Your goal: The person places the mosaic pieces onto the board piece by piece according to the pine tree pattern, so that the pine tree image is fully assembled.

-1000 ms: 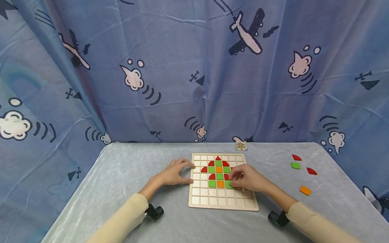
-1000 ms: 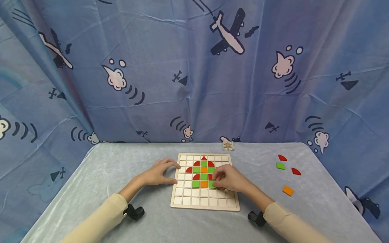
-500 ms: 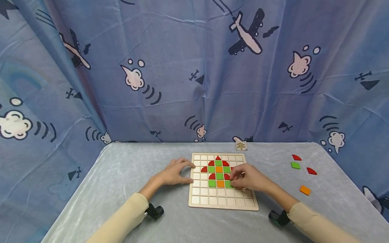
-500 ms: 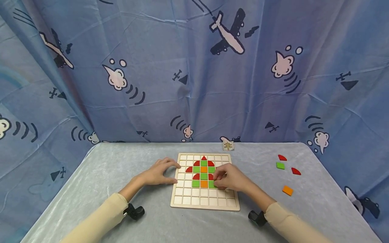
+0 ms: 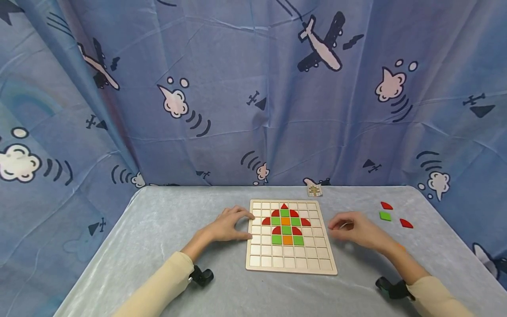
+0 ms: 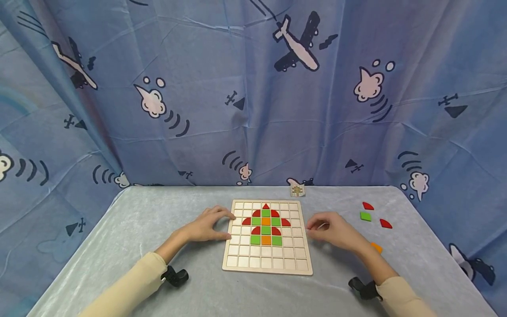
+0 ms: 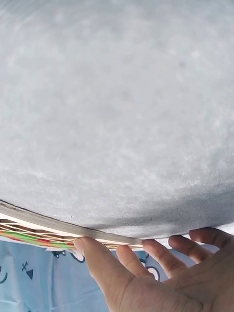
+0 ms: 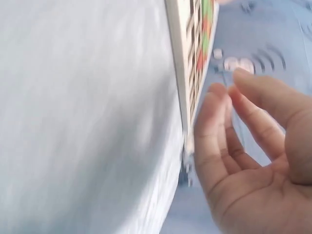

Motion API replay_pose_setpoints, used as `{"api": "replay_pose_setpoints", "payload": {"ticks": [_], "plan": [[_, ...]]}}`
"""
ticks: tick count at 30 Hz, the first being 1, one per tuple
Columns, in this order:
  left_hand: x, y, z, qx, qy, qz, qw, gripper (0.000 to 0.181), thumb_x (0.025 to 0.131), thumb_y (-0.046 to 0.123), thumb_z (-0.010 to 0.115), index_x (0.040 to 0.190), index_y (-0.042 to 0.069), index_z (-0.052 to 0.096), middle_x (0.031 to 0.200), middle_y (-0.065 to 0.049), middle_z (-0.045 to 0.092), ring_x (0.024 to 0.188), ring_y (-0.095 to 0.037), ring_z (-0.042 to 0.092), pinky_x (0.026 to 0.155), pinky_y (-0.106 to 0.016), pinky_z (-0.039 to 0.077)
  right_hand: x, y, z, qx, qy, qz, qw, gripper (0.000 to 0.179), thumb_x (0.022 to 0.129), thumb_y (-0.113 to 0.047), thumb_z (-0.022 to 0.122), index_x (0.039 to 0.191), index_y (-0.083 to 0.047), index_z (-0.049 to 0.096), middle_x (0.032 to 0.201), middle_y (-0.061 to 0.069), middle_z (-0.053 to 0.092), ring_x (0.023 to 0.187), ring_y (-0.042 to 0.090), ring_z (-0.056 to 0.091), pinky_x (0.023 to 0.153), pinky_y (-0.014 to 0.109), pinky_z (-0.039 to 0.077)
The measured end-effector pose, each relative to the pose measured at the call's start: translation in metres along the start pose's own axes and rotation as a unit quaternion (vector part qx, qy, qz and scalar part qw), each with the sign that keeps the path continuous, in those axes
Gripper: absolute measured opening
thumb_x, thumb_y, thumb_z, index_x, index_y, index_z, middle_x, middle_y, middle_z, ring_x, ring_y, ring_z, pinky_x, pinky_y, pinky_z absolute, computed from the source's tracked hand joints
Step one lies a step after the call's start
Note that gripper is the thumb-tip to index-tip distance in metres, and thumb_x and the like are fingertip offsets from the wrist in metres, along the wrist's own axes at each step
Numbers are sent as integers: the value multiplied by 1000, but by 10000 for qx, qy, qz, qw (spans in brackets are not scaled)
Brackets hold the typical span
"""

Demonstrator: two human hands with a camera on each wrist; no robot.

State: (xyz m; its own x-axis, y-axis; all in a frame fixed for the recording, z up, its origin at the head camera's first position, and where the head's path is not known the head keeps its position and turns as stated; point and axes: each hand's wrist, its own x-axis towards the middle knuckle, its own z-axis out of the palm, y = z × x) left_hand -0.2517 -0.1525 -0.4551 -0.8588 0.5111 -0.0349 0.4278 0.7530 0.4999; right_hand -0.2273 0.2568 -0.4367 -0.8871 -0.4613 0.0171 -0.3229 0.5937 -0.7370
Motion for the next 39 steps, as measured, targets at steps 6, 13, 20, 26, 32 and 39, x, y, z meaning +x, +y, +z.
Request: {"api": "replay_pose_setpoints", "payload": {"ticks": [6, 13, 20, 26, 32, 39], "plan": [[0, -1, 0, 13, -6, -8, 10000, 55, 84, 45, 76, 134, 29, 58, 147, -2, 47, 133, -32, 41, 111, -56, 34, -23, 17, -30, -348, 226, 400, 9983, 22, 89, -23, 73, 105, -8, 71, 106, 9, 71, 84, 1, 62, 70, 22, 55], [0, -1, 1, -28, -24, -41, 10000, 55, 84, 45, 75, 134, 29, 58, 148, -2, 47, 134, -31, 40, 112, -55, 34, -46, 45, -67, -537, 525, 1097, 9911, 36, 92, -26, 70, 118, -1, 67, 111, 16, 69, 83, 5, 64, 68, 25, 56], [0, 0, 0, -49, -41, -22, 10000, 55, 85, 45, 75, 135, 29, 58, 147, -1, 47, 133, -30, 41, 111, -54, 34, -67, 75, -96, -775, 725, 1714, 9795, 46, 95, -34, 66, 124, 2, 63, 111, 13, 69, 81, -1, 58, 68, 23, 55], [0, 0, -1, -59, -40, -32, 10000, 55, 85, 46, 75, 134, 29, 58, 147, -2, 47, 133, -30, 41, 111, -54, 35, -78, 92, -111, -398, 947, 2115, 9720, 58, 92, -41, 68, 127, 5, 60, 103, -9, 68, 81, -4, 61, 71, 23, 57], [-1, 1, -3, -60, -78, -48, 9999, 54, 85, 44, 75, 134, 29, 58, 147, -2, 47, 133, -30, 41, 111, -55, 34, -84, 112, -119, -255, 1019, 2290, 9677, 63, 92, -43, 67, 128, 8, 58, 98, -16, 65, 78, -4, 62, 70, 22, 57], [-1, 1, -3, -53, -97, -39, 9999, 55, 85, 45, 75, 134, 29, 58, 147, -2, 47, 133, -31, 41, 111, -55, 34, -84, 125, -123, -636, 1056, 2211, 9674, 65, 89, -44, 71, 128, 7, 59, 98, -9, 71, 76, -15, 52, 66, 21, 54]]}}
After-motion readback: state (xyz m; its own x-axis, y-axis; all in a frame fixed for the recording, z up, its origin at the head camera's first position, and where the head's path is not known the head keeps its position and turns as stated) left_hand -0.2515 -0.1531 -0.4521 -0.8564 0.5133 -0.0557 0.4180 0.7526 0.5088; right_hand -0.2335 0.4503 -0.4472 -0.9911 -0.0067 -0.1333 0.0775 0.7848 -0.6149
